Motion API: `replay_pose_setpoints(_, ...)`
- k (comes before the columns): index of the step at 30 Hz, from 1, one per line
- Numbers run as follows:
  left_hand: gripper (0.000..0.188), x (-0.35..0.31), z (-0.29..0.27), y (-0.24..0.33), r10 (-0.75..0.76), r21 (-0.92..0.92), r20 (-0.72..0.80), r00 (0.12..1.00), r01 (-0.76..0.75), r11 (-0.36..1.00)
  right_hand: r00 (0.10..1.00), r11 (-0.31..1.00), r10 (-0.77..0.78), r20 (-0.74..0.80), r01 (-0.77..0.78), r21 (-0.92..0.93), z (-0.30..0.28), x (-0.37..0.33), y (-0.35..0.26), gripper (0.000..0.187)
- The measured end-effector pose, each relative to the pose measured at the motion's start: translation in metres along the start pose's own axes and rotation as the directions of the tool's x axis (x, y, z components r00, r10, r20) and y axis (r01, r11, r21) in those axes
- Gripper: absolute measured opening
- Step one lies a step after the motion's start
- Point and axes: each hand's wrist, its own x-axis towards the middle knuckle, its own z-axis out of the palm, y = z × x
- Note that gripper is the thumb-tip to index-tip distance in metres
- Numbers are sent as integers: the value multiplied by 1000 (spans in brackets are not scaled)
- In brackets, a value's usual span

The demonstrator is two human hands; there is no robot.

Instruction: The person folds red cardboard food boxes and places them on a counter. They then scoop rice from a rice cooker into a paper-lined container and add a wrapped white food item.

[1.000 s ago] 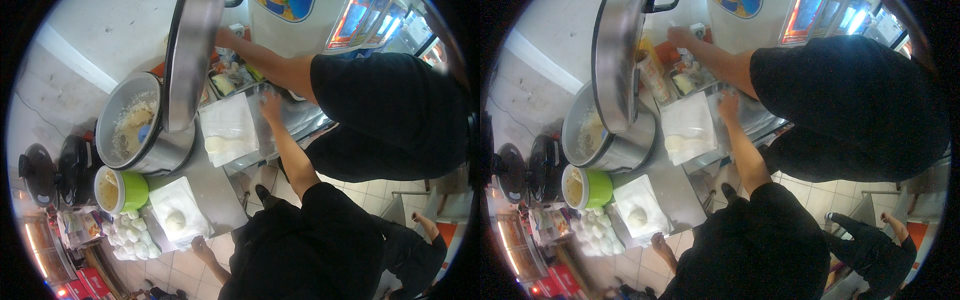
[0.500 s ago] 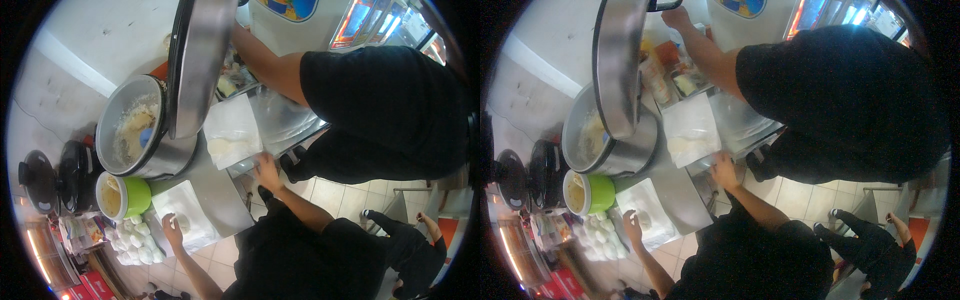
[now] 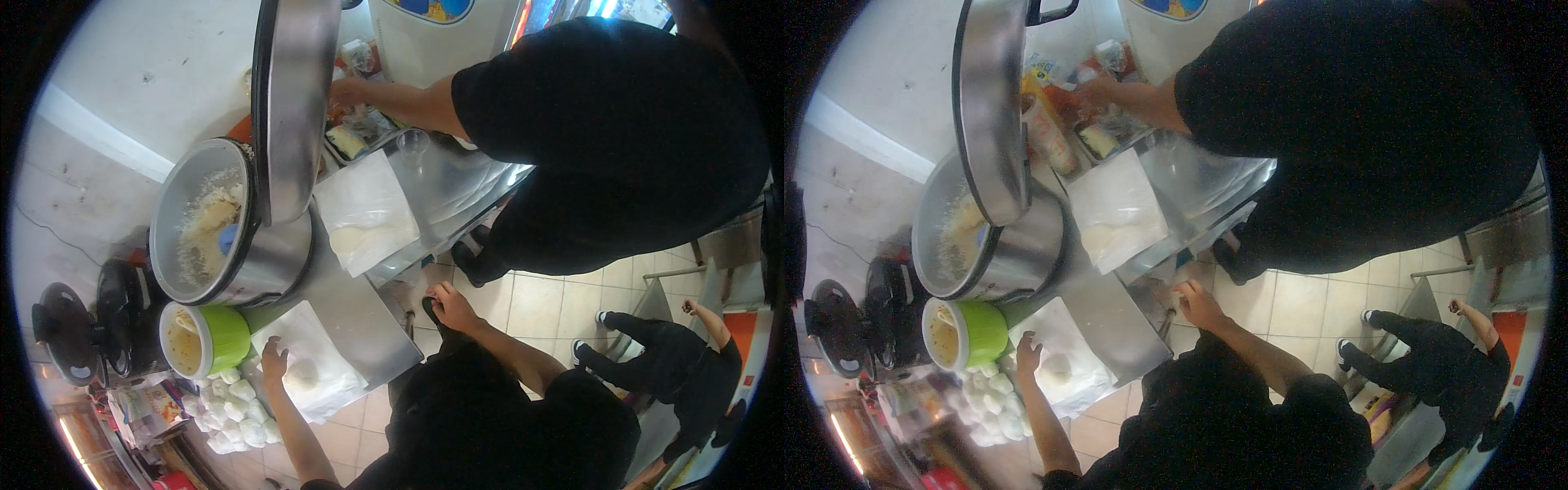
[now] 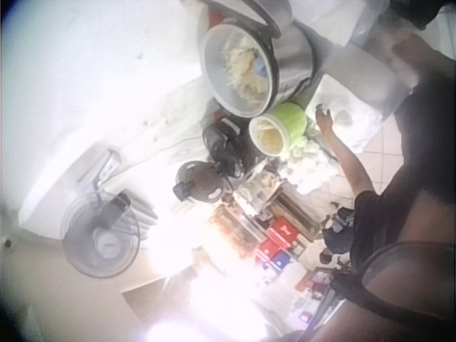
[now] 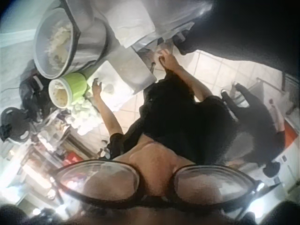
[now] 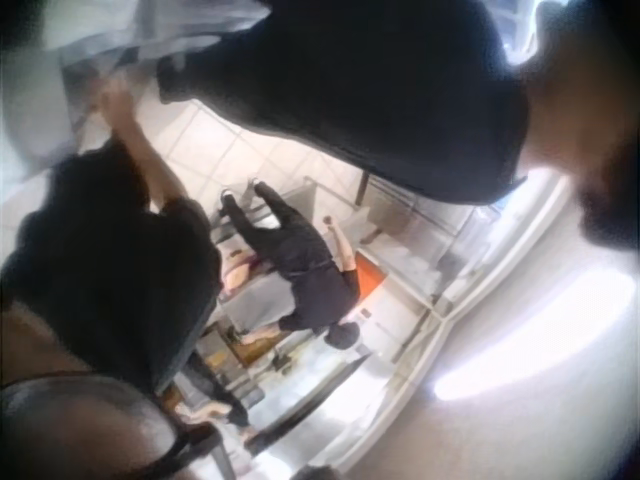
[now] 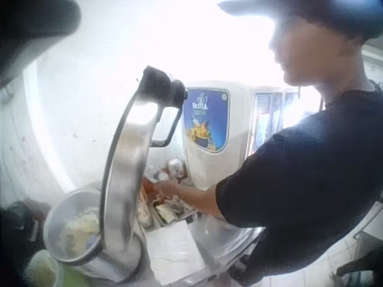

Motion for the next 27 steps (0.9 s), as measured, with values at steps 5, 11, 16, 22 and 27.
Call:
replay_pose_setpoints(5,26,-3,-6,0,-8,-23,-36,999,7,1000,1000,1000,15,27,-15,8,10,-3,5,28)
replay_pose_setpoints(11,24,-19,-21,20,50,-17,-129,990,-53,998,983,983,-184,-17,184,21,12,2,1,14)
replay_pose_setpoints(16,27,-40,-4,25,86,20,-371,925,-84,996,970,998,-56,235,56,6,11,14,-11,17)
replay_pose_setpoints(22,12,-46,-1,48,12,-5,-304,953,-14,1000,940,993,-115,320,114,22,31,27,-7,21)
replay_pose_setpoints(27,7,-63,-17,66,-17,-54,-269,963,2,999,831,939,-330,449,336,68,51,43,-40,25)
